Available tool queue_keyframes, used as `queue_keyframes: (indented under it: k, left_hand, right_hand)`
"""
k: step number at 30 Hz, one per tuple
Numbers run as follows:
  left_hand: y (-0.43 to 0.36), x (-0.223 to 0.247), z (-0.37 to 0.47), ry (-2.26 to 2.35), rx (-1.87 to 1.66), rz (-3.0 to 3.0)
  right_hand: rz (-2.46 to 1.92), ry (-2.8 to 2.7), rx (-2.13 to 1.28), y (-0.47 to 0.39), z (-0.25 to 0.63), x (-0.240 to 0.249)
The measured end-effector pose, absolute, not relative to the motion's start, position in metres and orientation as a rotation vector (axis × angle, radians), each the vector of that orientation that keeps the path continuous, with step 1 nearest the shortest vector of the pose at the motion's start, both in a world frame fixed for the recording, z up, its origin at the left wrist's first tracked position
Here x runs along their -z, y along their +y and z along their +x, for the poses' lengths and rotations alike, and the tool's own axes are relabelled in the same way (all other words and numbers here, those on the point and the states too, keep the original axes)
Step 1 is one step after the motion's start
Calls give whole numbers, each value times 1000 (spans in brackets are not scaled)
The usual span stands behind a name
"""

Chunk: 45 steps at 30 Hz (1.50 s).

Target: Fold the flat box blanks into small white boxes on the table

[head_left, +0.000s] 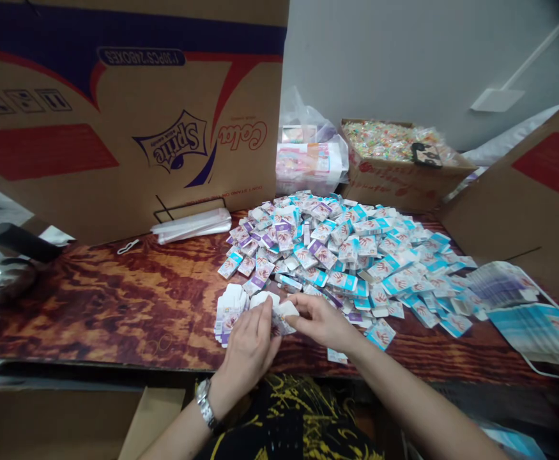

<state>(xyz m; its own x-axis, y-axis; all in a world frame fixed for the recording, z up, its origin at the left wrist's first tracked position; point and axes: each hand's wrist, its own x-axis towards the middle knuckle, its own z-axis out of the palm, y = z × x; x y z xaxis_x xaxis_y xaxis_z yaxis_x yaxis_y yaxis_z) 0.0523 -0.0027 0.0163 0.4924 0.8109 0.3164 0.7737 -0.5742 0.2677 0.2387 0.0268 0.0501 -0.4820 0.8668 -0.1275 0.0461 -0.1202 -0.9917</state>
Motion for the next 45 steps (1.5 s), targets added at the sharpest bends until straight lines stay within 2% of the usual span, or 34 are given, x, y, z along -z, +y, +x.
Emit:
queue_keyframes:
  k: [8, 13, 17, 22, 28, 30, 33, 39, 42, 45]
  left_hand:
    - [1, -21, 49, 1313, -645, 2707]
    - [2, -23, 48, 1301, -645, 2727]
    - [3, -20, 48, 1328, -697, 2728]
    - [4, -17, 46, 1385, -807, 2563]
    - [1, -23, 51, 1381, -971, 2290]
    - [0, -23, 52, 1347, -1001, 2269]
    - [0, -21, 52, 1269, -990, 2285]
    - [3, -19, 49, 1207, -941, 2465]
    - [2, -16, 51, 1256, -914, 2529]
    - [-1, -12, 52, 1345, -870, 2521]
  right_hand:
    - [-1117, -2041, -1409, 39, 248, -64]
    - [-1279, -2189, -1083, 38, 242, -67]
    - [-1401, -2179, -884, 36, 236, -66]
    - [-1261, -1953, -953, 28, 239, -60]
    - [-1042, -2026, -360, 7, 237, -43]
    - [-1028, -2035, -417, 3, 234, -41]
    - [-1032, -1948, -761, 1, 231, -43]
    - [-1132, -1419, -1313, 10, 228, -53]
    - [-1159, -1326, -1455, 17, 224, -57]
    - [-1244, -1370, -1405, 19, 222, -60]
